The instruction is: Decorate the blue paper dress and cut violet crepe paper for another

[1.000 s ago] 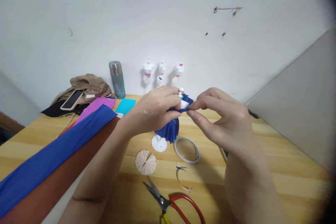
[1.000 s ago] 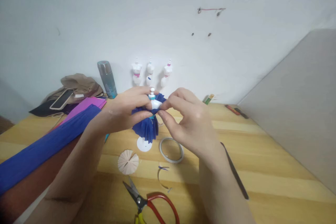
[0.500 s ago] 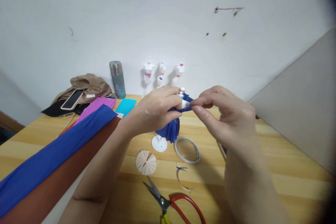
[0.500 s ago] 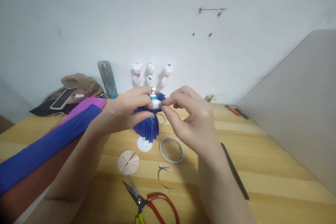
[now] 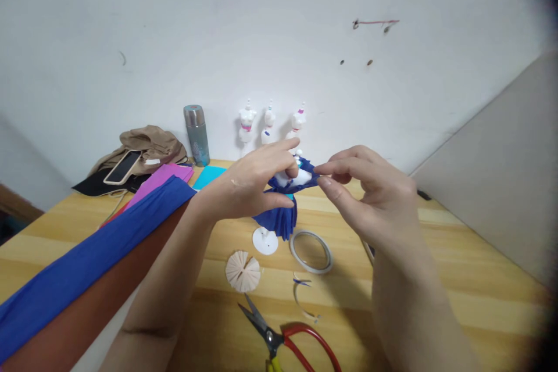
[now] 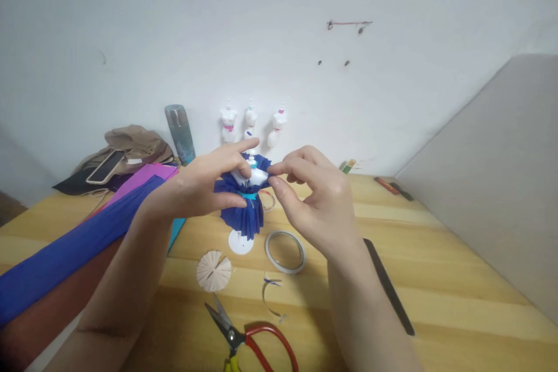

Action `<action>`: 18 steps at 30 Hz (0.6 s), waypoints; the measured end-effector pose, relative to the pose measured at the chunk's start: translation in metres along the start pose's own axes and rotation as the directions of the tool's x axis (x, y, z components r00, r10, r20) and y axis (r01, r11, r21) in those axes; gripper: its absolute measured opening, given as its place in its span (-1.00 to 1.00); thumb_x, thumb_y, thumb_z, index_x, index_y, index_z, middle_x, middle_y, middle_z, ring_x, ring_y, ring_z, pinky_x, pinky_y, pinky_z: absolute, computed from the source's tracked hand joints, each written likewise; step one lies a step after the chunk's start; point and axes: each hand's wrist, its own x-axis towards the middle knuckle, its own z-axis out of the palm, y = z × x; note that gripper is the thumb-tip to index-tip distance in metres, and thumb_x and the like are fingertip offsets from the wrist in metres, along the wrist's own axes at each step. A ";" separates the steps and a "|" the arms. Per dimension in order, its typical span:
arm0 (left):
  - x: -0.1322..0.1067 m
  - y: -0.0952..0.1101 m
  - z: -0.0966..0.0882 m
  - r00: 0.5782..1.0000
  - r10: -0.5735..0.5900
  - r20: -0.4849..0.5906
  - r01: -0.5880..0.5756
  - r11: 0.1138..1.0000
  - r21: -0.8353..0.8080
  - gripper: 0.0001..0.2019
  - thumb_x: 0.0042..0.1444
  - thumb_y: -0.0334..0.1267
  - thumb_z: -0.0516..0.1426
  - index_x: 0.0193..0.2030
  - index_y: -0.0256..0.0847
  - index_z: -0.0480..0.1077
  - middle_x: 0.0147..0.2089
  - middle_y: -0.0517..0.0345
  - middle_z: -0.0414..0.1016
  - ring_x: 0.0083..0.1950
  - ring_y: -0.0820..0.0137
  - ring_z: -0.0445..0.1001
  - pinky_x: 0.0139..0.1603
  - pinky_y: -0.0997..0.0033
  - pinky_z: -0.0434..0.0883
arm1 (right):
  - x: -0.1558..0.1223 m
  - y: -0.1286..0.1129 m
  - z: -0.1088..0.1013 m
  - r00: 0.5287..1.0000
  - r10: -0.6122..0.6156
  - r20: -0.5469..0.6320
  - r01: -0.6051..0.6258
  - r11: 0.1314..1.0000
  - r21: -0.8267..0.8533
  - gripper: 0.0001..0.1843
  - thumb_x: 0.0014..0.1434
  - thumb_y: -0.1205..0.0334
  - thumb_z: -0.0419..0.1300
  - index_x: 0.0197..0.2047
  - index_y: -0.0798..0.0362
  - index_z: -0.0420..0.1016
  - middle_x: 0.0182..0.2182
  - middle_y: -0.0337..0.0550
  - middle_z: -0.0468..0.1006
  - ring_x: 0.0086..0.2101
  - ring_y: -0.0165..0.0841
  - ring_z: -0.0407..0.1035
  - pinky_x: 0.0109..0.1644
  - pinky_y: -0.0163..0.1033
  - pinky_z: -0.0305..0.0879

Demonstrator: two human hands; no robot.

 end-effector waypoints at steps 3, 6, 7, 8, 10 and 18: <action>-0.004 0.002 -0.012 1.000 0.000 0.008 0.001 0.999 -0.040 -0.75 0.11 -0.29 0.33 -0.09 -0.18 0.45 0.45 -0.22 0.26 0.48 0.07 0.25 0.38 0.04 0.34 | -0.002 -0.003 -0.003 0.999 0.009 -0.037 -0.009 1.000 0.022 -0.86 0.25 0.34 0.26 -0.17 -0.11 0.57 -0.37 -0.22 0.48 -0.42 -0.36 0.34 -0.33 -0.17 0.31; -0.009 0.006 -0.026 0.997 -0.034 -0.062 0.030 0.997 -0.069 -0.83 0.16 -0.23 0.31 -0.14 -0.16 0.48 0.44 -0.11 0.30 0.46 0.11 0.28 0.43 0.04 0.29 | -0.005 -0.007 -0.007 0.998 0.031 -0.051 -0.028 0.998 0.056 -0.84 0.26 0.32 0.27 -0.13 -0.15 0.57 -0.37 -0.23 0.49 -0.41 -0.34 0.35 -0.31 -0.14 0.33; -0.010 0.007 -0.030 0.994 -0.050 -0.096 0.042 0.996 -0.074 -0.86 0.17 -0.22 0.29 -0.16 -0.16 0.48 0.41 -0.09 0.35 0.44 0.13 0.31 0.43 0.04 0.29 | -0.005 -0.008 -0.007 0.998 0.038 -0.045 -0.035 0.997 0.062 -0.84 0.26 0.31 0.26 -0.12 -0.15 0.57 -0.37 -0.23 0.50 -0.40 -0.33 0.36 -0.32 -0.15 0.33; -0.011 0.008 -0.032 0.989 -0.067 -0.132 0.057 0.995 -0.077 -0.88 0.19 -0.22 0.27 -0.18 -0.17 0.49 0.37 -0.08 0.41 0.41 0.14 0.36 0.43 0.05 0.29 | -0.006 -0.009 -0.007 0.999 0.040 -0.037 -0.038 0.997 0.068 -0.84 0.26 0.31 0.26 -0.12 -0.15 0.58 -0.37 -0.23 0.51 -0.40 -0.32 0.37 -0.33 -0.15 0.33; -0.013 0.008 -0.035 0.975 -0.103 -0.199 0.088 0.993 -0.079 -0.91 0.22 -0.23 0.23 -0.21 -0.18 0.49 0.27 -0.05 0.51 0.34 0.18 0.43 0.41 0.06 0.32 | -0.006 -0.010 -0.006 0.999 0.035 -0.023 -0.033 0.996 0.078 -0.83 0.26 0.32 0.26 -0.12 -0.14 0.58 -0.38 -0.23 0.52 -0.39 -0.33 0.38 -0.35 -0.16 0.32; -0.010 0.001 -0.026 0.868 -0.309 -0.388 0.263 0.950 -0.169 -0.80 0.26 -0.17 0.17 -0.36 -0.18 0.49 -0.18 0.07 0.67 -0.02 0.30 0.61 0.12 0.27 0.48 | -0.002 -0.008 -0.005 0.996 0.062 -0.070 -0.057 0.995 0.077 -0.87 0.22 0.33 0.29 -0.19 -0.09 0.61 -0.40 -0.26 0.54 -0.43 -0.37 0.38 -0.36 -0.19 0.29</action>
